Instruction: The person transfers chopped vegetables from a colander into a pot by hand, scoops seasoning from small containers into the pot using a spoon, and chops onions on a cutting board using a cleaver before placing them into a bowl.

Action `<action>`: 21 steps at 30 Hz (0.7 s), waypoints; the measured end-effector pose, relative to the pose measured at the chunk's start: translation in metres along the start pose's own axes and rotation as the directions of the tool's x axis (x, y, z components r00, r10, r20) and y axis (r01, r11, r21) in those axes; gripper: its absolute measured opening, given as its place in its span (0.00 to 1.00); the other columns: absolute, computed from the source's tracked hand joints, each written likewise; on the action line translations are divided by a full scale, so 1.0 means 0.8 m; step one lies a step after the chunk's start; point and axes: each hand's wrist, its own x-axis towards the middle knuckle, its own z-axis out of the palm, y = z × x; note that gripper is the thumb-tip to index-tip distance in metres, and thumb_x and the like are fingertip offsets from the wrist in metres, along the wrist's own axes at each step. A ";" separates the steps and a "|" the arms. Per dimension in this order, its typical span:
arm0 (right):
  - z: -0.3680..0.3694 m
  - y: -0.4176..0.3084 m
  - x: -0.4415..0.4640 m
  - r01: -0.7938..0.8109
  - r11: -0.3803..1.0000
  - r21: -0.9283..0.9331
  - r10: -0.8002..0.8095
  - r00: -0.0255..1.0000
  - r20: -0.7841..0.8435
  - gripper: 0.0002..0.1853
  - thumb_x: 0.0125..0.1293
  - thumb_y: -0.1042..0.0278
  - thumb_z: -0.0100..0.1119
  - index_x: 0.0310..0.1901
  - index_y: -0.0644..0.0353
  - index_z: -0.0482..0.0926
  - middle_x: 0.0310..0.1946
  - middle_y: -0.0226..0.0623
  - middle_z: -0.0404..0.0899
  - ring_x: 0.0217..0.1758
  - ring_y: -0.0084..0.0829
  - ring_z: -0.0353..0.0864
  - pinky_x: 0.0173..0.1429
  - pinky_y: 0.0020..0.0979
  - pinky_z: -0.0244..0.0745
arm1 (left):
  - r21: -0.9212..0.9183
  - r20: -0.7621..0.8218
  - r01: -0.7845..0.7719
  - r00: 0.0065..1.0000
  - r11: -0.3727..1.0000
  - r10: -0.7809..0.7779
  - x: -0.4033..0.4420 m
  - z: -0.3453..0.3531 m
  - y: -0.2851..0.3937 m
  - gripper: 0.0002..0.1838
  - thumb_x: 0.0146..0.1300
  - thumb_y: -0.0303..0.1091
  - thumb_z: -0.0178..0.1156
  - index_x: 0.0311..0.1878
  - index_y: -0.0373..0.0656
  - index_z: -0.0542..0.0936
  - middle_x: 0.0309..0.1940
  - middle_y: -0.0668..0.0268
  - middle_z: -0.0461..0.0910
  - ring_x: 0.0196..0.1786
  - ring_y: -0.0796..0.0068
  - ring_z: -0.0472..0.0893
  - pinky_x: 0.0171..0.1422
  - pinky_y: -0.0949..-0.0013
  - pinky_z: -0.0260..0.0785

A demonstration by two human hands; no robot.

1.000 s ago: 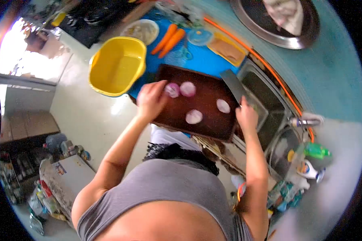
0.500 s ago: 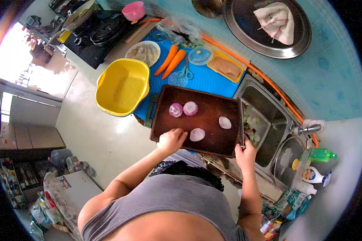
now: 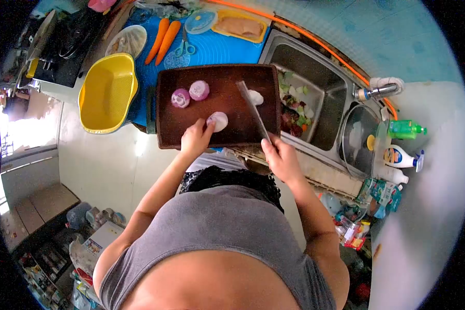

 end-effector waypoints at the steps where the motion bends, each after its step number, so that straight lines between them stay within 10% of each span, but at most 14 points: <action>1: 0.001 0.003 0.000 -0.004 1.000 -0.014 0.004 1.000 0.012 0.21 0.69 0.57 0.51 0.56 0.64 0.74 0.20 0.24 0.70 0.20 0.16 0.67 0.25 0.22 0.64 | -0.013 0.003 0.007 1.000 1.000 -0.007 0.000 -0.001 0.001 0.23 0.64 0.54 0.50 0.37 0.39 0.74 0.31 0.49 0.80 0.37 0.45 0.80 0.39 0.48 0.70; 14: 0.035 -0.004 0.021 0.129 0.932 -0.340 -0.152 0.987 -0.043 0.18 0.58 0.61 0.62 0.46 0.65 0.77 0.24 0.44 0.79 0.25 0.29 0.77 0.32 0.33 0.72 | 0.085 -0.004 -0.129 0.992 0.988 0.130 0.019 -0.060 0.004 0.21 0.61 0.52 0.56 0.48 0.46 0.73 0.33 0.55 0.80 0.35 0.52 0.81 0.37 0.54 0.74; 17: 0.044 -0.027 0.023 0.093 0.942 -0.323 -0.127 0.988 -0.084 0.17 0.58 0.62 0.61 0.45 0.64 0.78 0.23 0.40 0.78 0.24 0.28 0.75 0.32 0.31 0.71 | 0.166 -0.440 -0.276 0.839 0.947 0.321 0.088 -0.179 -0.004 0.14 0.56 0.44 0.59 0.41 0.46 0.77 0.31 0.56 0.78 0.31 0.52 0.79 0.33 0.52 0.71; 21: 0.055 -0.035 0.033 -0.018 0.975 -0.221 -0.017 0.988 -0.155 0.15 0.58 0.66 0.60 0.45 0.65 0.77 0.23 0.32 0.76 0.26 0.23 0.72 0.33 0.28 0.69 | 0.065 -0.713 0.073 0.701 0.995 -0.005 0.264 -0.372 -0.063 0.13 0.57 0.44 0.56 0.35 0.49 0.84 0.32 0.56 0.82 0.37 0.52 0.81 0.42 0.55 0.73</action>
